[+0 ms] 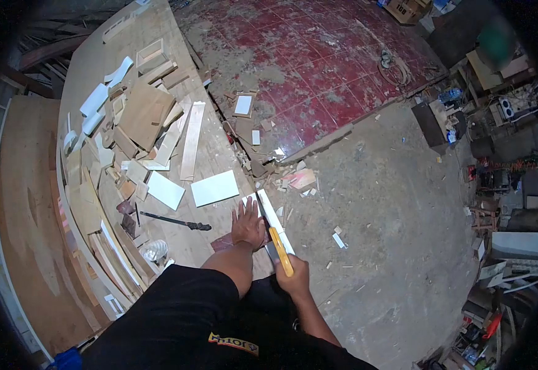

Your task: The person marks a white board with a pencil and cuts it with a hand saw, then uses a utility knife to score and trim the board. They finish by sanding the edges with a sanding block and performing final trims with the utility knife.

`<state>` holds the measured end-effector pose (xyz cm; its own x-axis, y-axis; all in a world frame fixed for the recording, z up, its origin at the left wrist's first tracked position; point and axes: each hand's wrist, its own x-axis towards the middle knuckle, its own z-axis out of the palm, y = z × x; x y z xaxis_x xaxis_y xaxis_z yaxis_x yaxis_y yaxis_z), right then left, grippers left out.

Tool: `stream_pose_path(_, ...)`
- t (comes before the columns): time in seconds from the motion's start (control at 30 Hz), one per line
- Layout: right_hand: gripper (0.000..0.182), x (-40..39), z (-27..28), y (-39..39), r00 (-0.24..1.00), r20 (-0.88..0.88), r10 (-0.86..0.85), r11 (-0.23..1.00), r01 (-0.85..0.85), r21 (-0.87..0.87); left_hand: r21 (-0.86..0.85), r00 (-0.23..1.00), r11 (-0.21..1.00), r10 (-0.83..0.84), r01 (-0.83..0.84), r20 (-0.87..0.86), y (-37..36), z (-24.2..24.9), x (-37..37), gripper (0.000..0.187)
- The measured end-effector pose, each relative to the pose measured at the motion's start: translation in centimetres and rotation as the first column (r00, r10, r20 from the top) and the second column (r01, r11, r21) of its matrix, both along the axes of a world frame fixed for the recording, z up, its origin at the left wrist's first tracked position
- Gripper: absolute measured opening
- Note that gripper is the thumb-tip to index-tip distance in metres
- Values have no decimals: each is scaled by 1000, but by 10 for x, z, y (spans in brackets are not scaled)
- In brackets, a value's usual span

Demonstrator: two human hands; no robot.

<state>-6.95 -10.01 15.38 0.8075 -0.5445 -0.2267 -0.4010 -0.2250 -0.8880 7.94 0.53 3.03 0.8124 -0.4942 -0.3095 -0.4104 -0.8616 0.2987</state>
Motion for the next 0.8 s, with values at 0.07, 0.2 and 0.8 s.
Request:
stream_pose_path(0.07,28,31,-23,-3,995,92,31,993,-20,-113,8,1000,1000,-2,2,16,1,-6,2,71)
stream_pose_path(0.2,29,67,-42,-10,997,65,40,998,-37,-51,49,1000,999,-18,18,4,-2,0,2,74)
stream_pose_path(0.8,30,78,-35,-12,998,58,29,999,-31,44,48,1000,999,-10,11,-18,-1,-3,0,76)
